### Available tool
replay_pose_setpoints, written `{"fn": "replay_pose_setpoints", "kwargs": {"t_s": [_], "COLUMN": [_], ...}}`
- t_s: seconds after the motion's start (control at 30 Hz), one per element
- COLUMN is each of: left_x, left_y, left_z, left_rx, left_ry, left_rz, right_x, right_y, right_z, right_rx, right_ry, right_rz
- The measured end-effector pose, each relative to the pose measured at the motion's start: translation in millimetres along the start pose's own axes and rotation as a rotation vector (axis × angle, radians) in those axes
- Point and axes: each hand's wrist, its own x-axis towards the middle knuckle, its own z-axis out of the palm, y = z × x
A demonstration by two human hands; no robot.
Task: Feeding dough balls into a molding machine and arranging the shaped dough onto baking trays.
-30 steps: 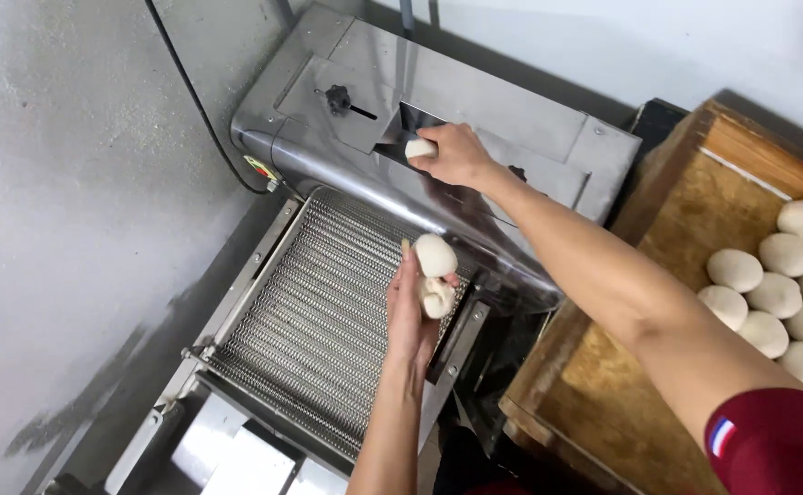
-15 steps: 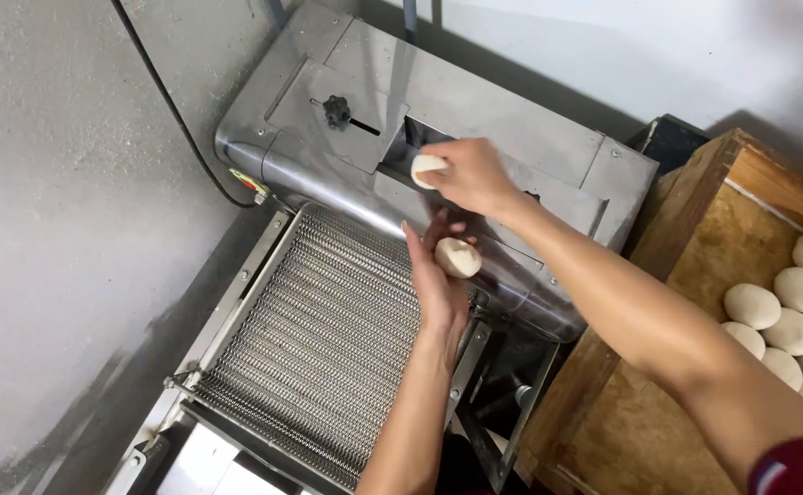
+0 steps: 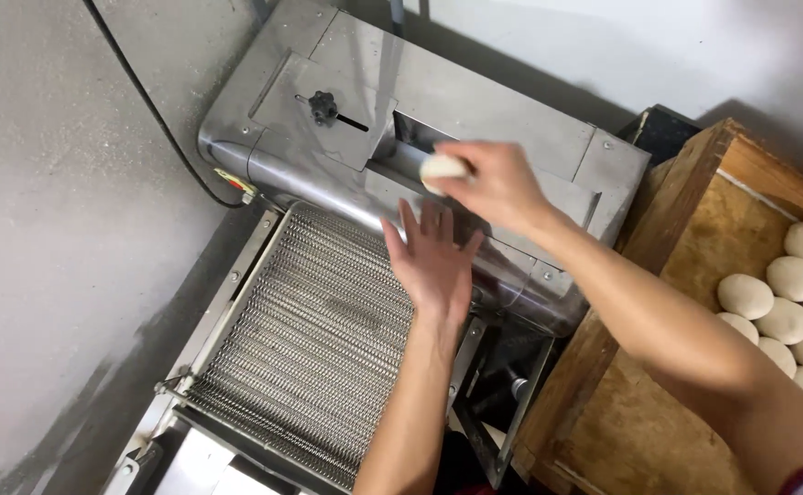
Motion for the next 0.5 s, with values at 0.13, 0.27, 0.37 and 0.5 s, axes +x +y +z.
{"fn": "replay_pose_setpoints", "kwargs": {"t_s": [0.13,0.27,0.37,0.5], "left_x": [-31.0,-43.7,-53.3,-70.1], "left_y": [-15.3,-40.6,-82.6,-163.6], "left_z": [-8.5,-11.7,10.0,53.2], "left_rx": [0.105,0.202,0.459,1.12], "left_ry": [0.017,-0.015,-0.212,-0.637], "left_rz": [-0.01,-0.027,-0.116,-0.061], "right_x": [65.7,19.8,-67.3,-230.3], "right_y": [59.6,49.1,95.8,152.2], "right_z": [63.6,-15.8,-111.8,-215.6], "right_rx": [-0.26,0.182,0.177,0.235], "right_ry": [0.097,0.225,0.426,0.601], "right_rz": [-0.101,0.078,0.125,0.294]}}
